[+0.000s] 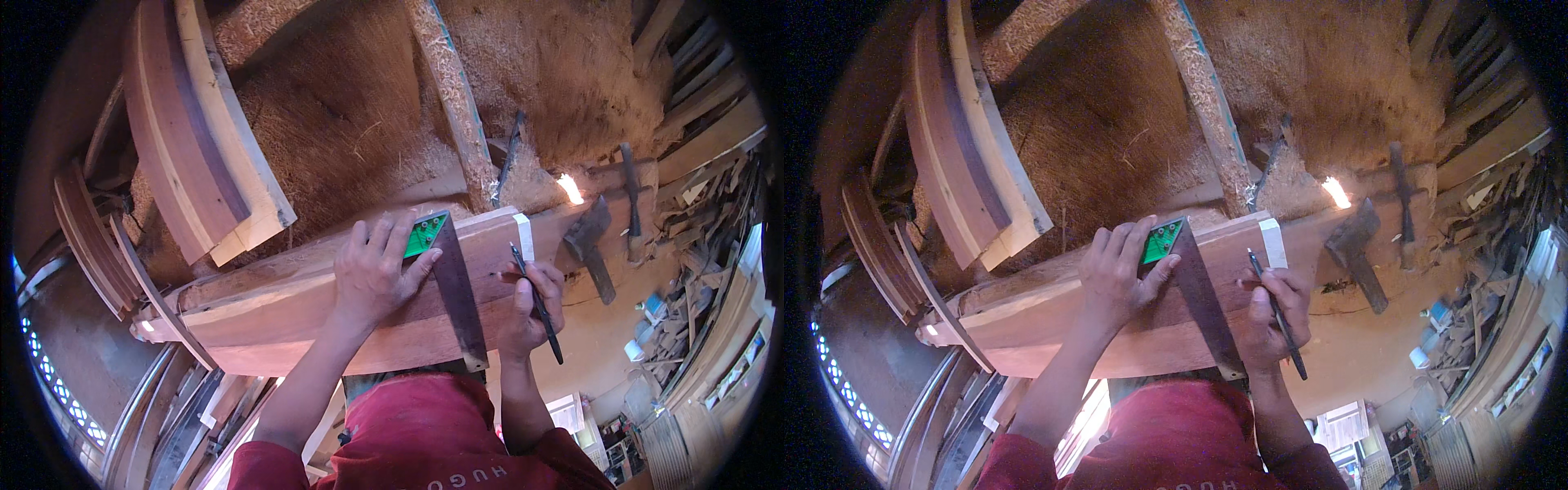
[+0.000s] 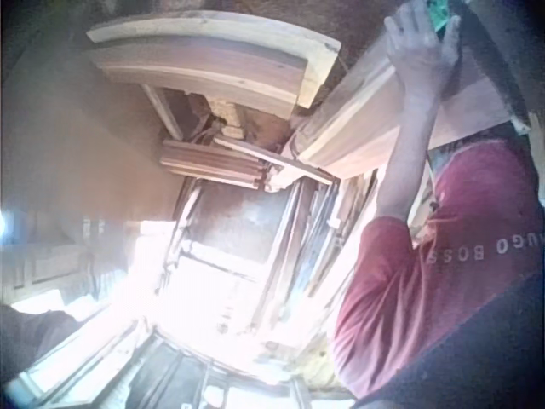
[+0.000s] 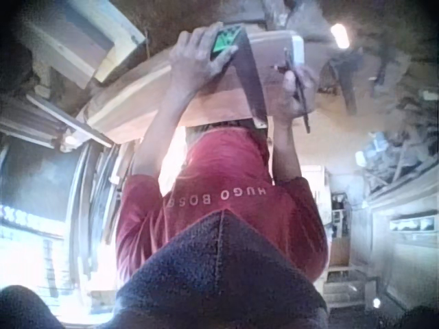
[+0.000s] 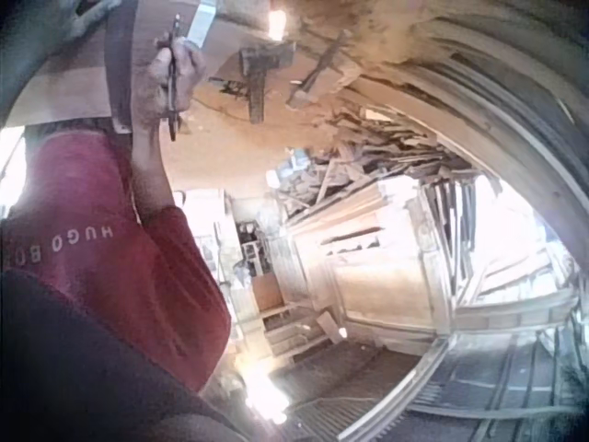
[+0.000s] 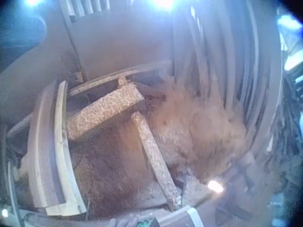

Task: The person uses a speed square and a pencil to mark cut lines on several wooden boards in a workshop.

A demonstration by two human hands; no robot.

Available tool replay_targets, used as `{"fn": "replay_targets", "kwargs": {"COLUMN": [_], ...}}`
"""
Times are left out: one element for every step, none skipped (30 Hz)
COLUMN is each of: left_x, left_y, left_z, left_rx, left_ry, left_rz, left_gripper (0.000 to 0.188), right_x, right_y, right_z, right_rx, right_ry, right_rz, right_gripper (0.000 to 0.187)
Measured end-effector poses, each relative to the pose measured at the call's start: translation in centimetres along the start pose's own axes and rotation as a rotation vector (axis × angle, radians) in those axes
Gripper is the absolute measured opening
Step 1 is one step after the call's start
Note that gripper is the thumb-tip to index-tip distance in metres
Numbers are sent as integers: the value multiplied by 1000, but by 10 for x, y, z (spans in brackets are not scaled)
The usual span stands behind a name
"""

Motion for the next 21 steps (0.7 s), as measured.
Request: {"fn": "replay_targets", "kwargs": {"left_x": [-2,-6,-8,-9,-9,-10,-10,-10,-10,-10,-10,-10,-10,-10,-10,-9,-10,-10,-9,-9,-8], "left_y": [2,6,9,9,10,11,11,11,12,12,12,13,13,12,12,11,12,11,11,11,12], "left_z": [-3,-4,-6,-8,-9,-10,-11,-11,-11,-11,-11,-12,-14,-14,-14,-14,-15,-17,-18,-18,-18], "left_rx": [3,0,-3,-1,13,26,32,26,21,27,14,2,7,4,1,2,-6,-14,-9,-14,-19], "left_ry": [-10,-15,-20,-26,-6,14,10,11,12,5,2,-1,-7,11,28,23,8,-7,-13,-3,6], "left_rz": [4,-9,-21,-18,-25,-32,-30,-29,-28,-27,-25,-24,-23,-30,-36,-33,-27,-21,-21,-29,-37], "left_gripper": [59,58,57,57,56,55,55,55,54,54,54,54,54,54,54,54,54,54,54,54,54], "right_x": [-1,-1,-1,-2,-3,-3,-4,-3,-2,-2,-1,-1,-2,-3,-4,-6,-6,-6,-6,-5,-5], "right_y": [1,2,3,3,3,4,5,7,8,10,12,13,12,12,12,11,11,12,13,15,15], "right_z": [-5,-7,-10,-12,-13,-13,-16,-17,-17,-16,-17,-18,-18,-19,-20,-22,-22,-22,-22,-21,-21], "right_rx": [-5,8,12,26,44,50,42,34,40,30,17,23,-3,-33,-31,-18,0,7,-4,-21,-19], "right_ry": [-31,-46,-48,-47,-45,-47,-72,-97,-97,-90,-84,-84,-50,-19,-21,-31,-38,-38,-28,-15,-14], "right_rz": [6,9,3,-2,-3,-6,-20,-35,-40,-35,-30,-35,-32,-30,-34,-34,-33,-37,-58,-73,-72], "right_gripper": [18,17,17,17,19,19,16,14,14,14,14,14,15,16,16,16,16,16,16,16,16]}}
Point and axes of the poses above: each hand's wrist, its own x-axis away from the middle knuckle, its own z-axis out of the back of the hand, y = z × x, the point moved 6 cm from there along -x, towards the middle knuckle, and after that the axes turned 9 degrees about z, right-handed, at the moved point
